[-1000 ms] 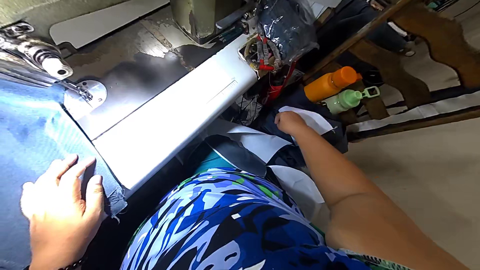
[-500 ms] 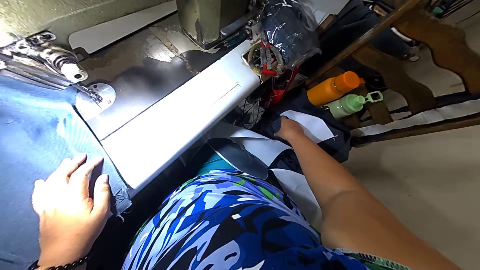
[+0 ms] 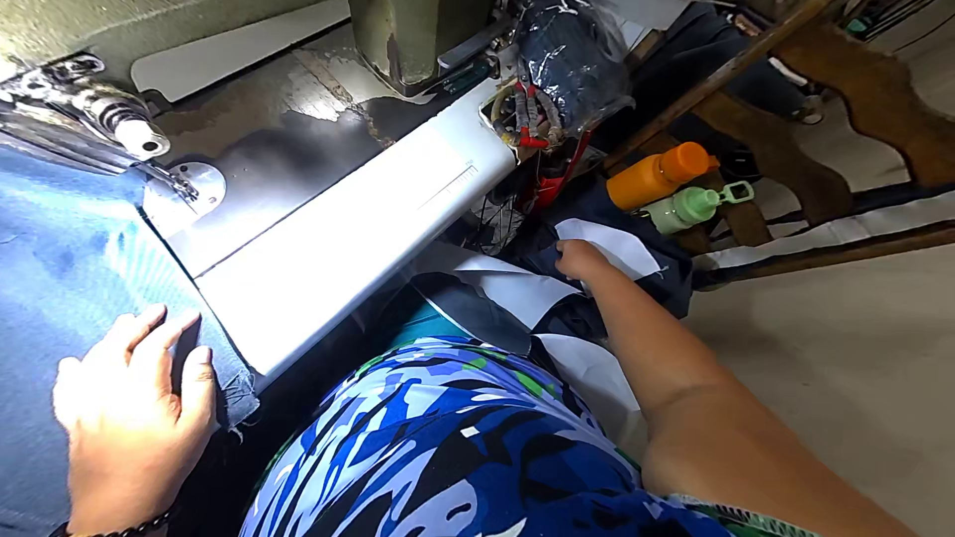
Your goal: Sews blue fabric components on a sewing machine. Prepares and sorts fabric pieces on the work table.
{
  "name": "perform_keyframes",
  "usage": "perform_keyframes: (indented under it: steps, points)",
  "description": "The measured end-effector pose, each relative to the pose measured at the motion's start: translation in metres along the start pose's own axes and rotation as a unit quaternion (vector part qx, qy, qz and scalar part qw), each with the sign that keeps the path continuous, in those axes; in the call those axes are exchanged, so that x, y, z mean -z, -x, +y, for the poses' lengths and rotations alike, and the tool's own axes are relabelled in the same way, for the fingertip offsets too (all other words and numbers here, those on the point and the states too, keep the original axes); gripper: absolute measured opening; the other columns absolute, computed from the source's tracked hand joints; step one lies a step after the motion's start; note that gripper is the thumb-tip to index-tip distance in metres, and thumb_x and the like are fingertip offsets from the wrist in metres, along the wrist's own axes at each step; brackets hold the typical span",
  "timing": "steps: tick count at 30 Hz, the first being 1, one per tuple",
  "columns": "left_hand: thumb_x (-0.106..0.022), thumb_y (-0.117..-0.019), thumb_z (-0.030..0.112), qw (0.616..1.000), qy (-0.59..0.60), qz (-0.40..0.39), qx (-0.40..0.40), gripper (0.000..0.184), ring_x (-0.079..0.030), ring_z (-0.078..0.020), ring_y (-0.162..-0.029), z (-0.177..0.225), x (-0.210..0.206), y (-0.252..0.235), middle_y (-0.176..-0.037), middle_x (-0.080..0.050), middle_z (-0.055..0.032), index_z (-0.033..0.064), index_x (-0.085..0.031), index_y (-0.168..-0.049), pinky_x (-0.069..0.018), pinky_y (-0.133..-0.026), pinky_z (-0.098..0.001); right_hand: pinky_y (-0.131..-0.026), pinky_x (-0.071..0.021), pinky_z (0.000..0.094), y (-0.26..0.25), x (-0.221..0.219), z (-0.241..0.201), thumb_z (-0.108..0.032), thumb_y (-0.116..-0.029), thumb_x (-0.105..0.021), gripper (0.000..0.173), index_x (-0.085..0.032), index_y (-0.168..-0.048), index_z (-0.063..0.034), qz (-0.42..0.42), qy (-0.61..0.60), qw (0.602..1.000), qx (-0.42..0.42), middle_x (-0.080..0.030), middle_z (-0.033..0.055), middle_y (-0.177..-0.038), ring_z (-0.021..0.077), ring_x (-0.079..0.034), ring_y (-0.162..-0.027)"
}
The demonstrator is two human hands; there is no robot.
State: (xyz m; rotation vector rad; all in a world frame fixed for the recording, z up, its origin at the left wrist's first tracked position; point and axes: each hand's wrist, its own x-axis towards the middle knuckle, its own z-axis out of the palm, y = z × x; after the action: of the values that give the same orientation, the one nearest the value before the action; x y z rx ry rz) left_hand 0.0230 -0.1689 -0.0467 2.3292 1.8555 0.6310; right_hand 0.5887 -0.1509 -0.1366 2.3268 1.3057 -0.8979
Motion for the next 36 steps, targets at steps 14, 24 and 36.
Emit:
perform_keyframes:
  steps: [14,24,36]
  points:
    - [-0.038,-0.1052,0.038,1.000,-0.007,0.002,-0.003,0.053,-0.046,-0.0482,-0.139,0.000,0.000,0.000,-0.145,-0.054,-0.0290,0.0021,-0.061,-0.137,-0.0257,-0.114,-0.0670,-0.084,-0.0589,0.0582,-0.012,-0.005,-0.011,-0.021,-0.1038,-0.057,0.058,-0.038,-0.157,-0.0068,0.051,-0.096,0.993,-0.045,-0.062,0.0311,-0.130,0.0438,-0.072,-0.099]
    - [-0.038,-0.1046,0.038,1.000,-0.007,0.003,-0.004,0.053,-0.045,-0.0495,-0.139,-0.001,-0.001,0.000,-0.144,-0.054,-0.0289,0.0033,-0.061,-0.138,-0.0258,-0.113,-0.0680,-0.090,-0.0504,0.0692,0.000,-0.013,-0.028,-0.020,-0.0979,-0.061,0.035,-0.064,-0.123,0.0046,0.087,0.052,0.994,-0.047,-0.067,0.0297,-0.120,0.0488,-0.065,-0.115]
    - [-0.037,-0.1044,0.039,1.000,-0.011,0.005,-0.011,0.054,-0.047,-0.0482,-0.138,0.000,-0.002,0.000,-0.144,-0.055,-0.0287,0.0038,-0.061,-0.138,-0.0264,-0.113,-0.0675,-0.090,-0.0515,0.0677,0.009,-0.008,-0.002,-0.018,-0.1087,-0.044,0.033,-0.069,-0.124,-0.0014,0.184,-0.021,0.983,0.004,-0.069,0.0274,-0.120,0.0473,-0.066,-0.114]
